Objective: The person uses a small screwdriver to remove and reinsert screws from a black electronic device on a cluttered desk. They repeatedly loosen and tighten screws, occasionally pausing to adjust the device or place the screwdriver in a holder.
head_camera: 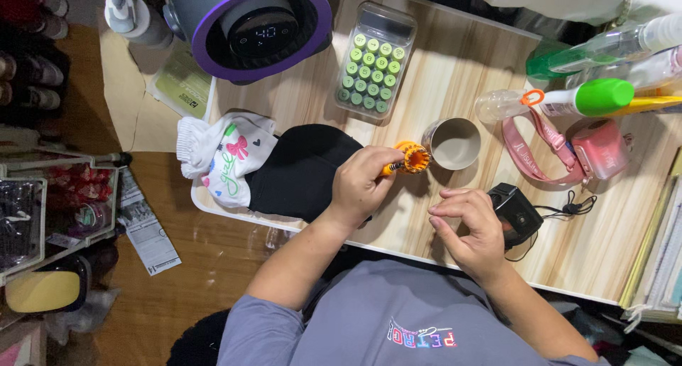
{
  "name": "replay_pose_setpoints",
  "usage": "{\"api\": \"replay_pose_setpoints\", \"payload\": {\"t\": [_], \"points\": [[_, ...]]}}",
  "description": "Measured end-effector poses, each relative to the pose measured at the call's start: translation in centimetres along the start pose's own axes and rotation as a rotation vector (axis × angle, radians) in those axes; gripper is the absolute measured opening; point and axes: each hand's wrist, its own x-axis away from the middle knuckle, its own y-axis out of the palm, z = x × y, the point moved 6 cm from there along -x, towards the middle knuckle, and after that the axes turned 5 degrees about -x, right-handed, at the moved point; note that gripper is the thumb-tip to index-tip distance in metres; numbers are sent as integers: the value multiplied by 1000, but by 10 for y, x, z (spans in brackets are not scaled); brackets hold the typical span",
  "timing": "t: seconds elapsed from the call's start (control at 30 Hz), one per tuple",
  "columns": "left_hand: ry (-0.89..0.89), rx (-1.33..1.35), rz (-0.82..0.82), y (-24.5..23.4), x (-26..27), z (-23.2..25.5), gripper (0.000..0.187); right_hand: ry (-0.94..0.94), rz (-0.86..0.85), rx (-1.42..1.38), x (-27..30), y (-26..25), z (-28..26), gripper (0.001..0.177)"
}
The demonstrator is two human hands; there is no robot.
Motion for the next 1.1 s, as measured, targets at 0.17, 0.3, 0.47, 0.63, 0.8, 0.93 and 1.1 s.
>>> {"api": "replay_pose_setpoints", "payload": {"t": [0.17,0.3,0.47,0.63,0.8,0.93,1.1], "points": [[52,-52,-22,0,1,5,39,2,-4,-10,1,0,1,16],[86,-77,-21,1,2,6,43,-6,-4,-18,1,0,1,16],[103,-94,-16,2,3,6,46,2,-9,-19,1,1,1,16],[100,-90,-12,0,2,6,45,10,-13,-20,1,1,0,15],[69,-73,-28,0,2,5,42,15,-14,-20,-1,0,0,15],[57,-91,-17,0,1,6,38,6,-13,-18,-2,-2,0,14],[39,-82,-4,3,1,6,37,4,-12,17,-4,-4,1,16]]}}
